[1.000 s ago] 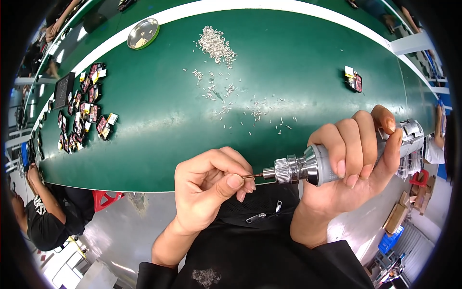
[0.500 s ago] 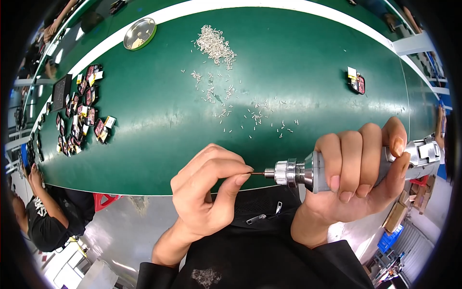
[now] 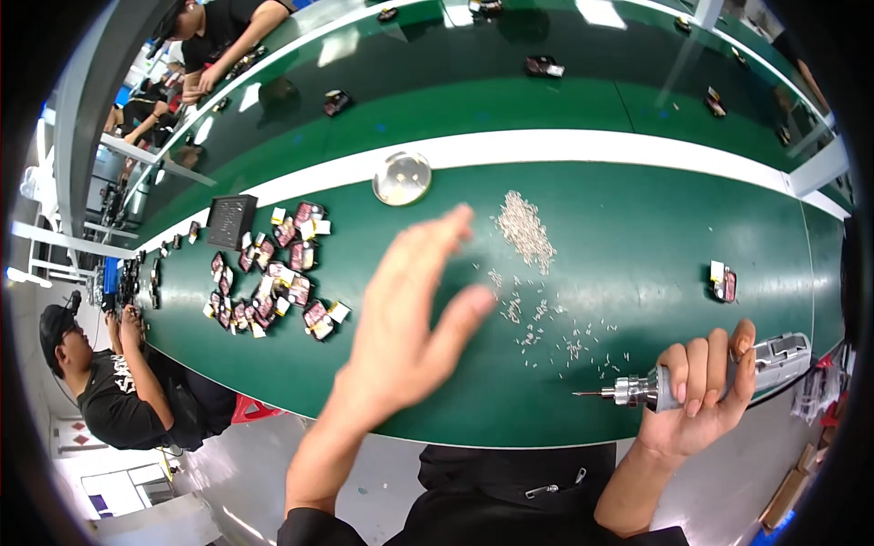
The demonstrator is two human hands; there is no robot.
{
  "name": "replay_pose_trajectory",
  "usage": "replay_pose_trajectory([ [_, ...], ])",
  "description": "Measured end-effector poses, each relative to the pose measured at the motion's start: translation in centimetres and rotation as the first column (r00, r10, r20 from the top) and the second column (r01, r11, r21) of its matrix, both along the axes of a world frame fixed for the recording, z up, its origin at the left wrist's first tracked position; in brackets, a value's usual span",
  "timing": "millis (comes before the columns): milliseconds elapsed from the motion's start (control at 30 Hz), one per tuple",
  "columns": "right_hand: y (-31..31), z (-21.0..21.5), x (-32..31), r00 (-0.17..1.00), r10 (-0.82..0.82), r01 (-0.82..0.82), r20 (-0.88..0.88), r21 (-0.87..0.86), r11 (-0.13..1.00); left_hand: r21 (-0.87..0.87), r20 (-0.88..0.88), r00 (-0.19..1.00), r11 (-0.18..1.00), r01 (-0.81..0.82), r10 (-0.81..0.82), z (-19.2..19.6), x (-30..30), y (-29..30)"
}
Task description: Using an electric screwdriver to assemble small electronic components on a factory assembly line.
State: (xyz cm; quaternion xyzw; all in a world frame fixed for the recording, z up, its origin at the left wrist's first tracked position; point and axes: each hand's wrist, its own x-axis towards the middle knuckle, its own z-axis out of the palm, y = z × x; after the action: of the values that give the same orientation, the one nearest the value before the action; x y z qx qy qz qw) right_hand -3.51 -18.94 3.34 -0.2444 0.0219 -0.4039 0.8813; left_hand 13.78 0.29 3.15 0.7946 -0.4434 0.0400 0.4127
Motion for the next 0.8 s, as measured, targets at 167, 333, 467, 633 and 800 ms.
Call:
replay_pose_trajectory([
  [167, 0.5, -0.4, 0.1, 1.000, 0.000, 0.001, -0.012, 0.078, 0.997, 0.214, 0.400, 0.726, 0.713, -0.668, 0.560, -1.4, 19.4, 5.4],
  [333, 0.0, -0.7, -0.5, 0.993, -0.023, 0.026, -0.118, 0.027, 0.999, 0.401, 0.345, 0.623, 0.490, -0.774, 0.702, -4.2, 26.3, 2.7],
  [467, 0.3, -0.4, -0.8, 0.988, -0.034, 0.048, -0.153, 0.089, 0.995, 0.469, 0.503, 0.678, 0.490, -0.735, 0.535, -3.8, 28.9, 3.4],
  [633, 0.7, -0.2, -1.9, 0.990, -0.008, 0.021, -0.144, 0.087, 0.996, 0.315, 0.422, 0.808, 0.769, -0.556, 0.411, -2.3, 26.4, 7.4],
  [800, 1.0, -0.4, -2.9, 0.983, 0.016, 0.003, -0.181, 0.102, 0.995, 0.247, 0.124, 0.953, 0.921, -0.300, 0.277, -0.2, 13.0, 7.0],
])
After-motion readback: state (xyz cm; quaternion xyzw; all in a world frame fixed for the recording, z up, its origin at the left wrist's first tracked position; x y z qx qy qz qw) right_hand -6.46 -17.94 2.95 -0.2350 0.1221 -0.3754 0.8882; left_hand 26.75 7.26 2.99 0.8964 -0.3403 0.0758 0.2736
